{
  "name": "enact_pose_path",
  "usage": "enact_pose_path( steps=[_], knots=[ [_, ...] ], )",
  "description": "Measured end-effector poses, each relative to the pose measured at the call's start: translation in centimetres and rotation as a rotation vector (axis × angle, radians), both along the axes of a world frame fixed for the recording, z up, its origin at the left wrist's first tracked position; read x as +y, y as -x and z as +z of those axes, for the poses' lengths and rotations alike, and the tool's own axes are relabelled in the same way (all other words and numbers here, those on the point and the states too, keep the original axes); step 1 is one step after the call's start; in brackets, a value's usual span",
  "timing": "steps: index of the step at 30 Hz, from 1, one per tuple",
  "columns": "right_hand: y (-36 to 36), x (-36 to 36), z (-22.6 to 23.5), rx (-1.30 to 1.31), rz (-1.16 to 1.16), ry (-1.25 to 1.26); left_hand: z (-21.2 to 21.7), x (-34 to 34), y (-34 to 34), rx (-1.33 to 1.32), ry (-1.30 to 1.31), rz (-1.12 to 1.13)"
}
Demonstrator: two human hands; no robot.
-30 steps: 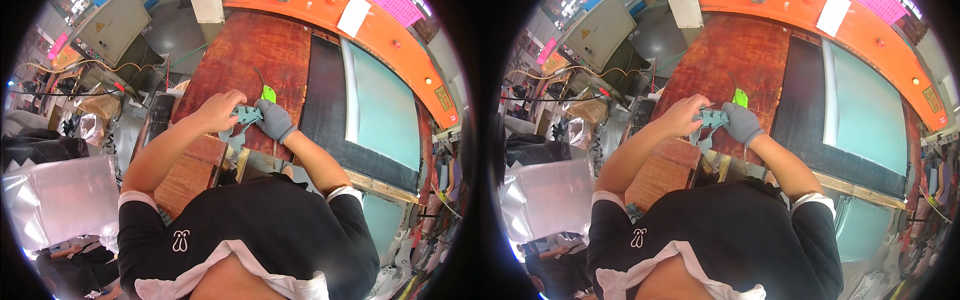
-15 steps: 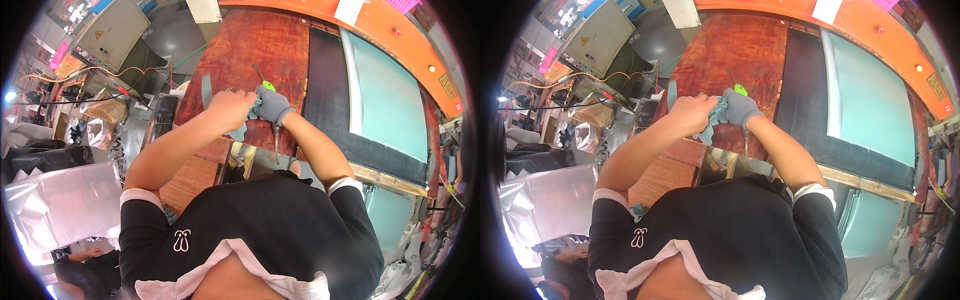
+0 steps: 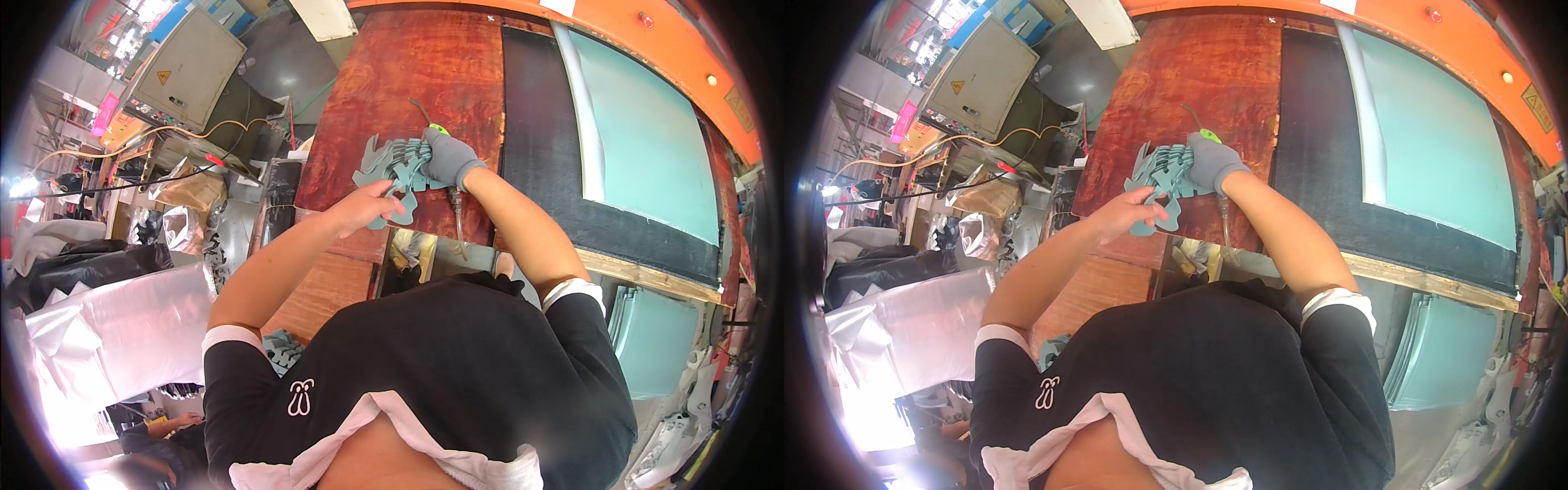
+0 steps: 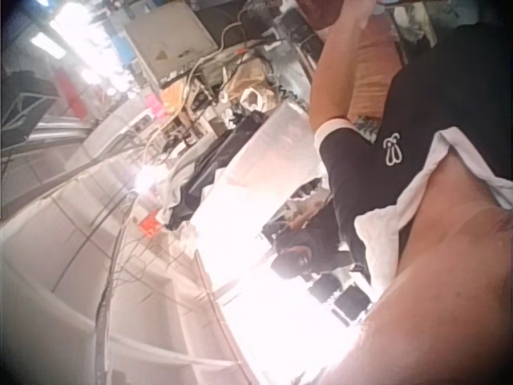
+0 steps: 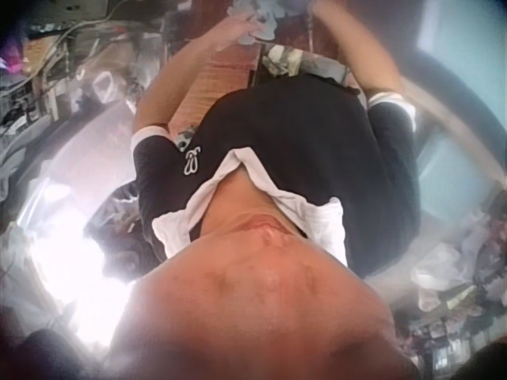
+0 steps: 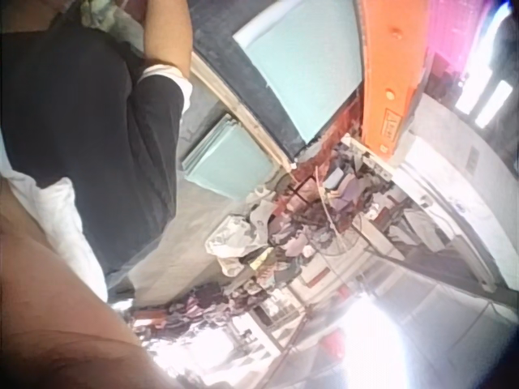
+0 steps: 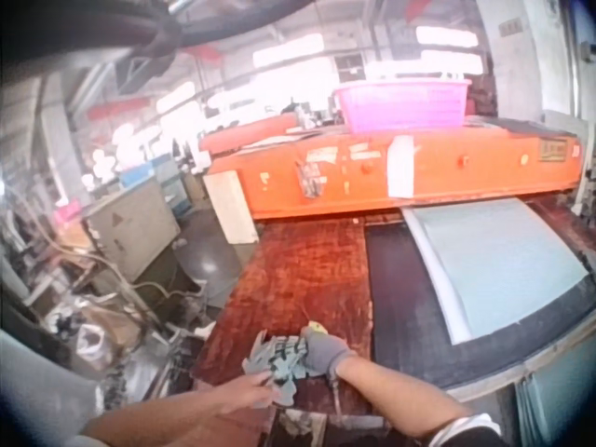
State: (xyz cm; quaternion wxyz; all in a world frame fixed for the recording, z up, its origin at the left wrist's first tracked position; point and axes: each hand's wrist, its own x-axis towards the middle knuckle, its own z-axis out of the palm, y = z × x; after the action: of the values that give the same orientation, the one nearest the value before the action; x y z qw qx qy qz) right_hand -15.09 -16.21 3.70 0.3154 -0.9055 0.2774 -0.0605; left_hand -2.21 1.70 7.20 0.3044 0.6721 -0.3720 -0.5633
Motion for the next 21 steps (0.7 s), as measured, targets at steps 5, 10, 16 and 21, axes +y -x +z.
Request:
enact_pose_path(
  steps=[5, 10, 16, 21],
  knots=[
    [0.2, -0.1, 0.2, 0.015, 0.015, -0.063, -1.1, 0.5, -0.6, -0.713, 0.333, 0.029],
    [0.0, 0.2, 0.0, -0.039, 0.027, -0.102, -0.2, -0.8, -3.4, -1.266, 0.381, -0.102],
    [0.2, 0.0, -0.7, -0.091, 0.031, -0.169, -1.0, -2.5, -5.3, -1.564, 0.575, -0.128],
    [0.0, -0.6, -1.7, -0.144, 0.014, -0.261, -2.2, -3.0, -6.1, -1.447, 0.74, 0.064]
  ],
)
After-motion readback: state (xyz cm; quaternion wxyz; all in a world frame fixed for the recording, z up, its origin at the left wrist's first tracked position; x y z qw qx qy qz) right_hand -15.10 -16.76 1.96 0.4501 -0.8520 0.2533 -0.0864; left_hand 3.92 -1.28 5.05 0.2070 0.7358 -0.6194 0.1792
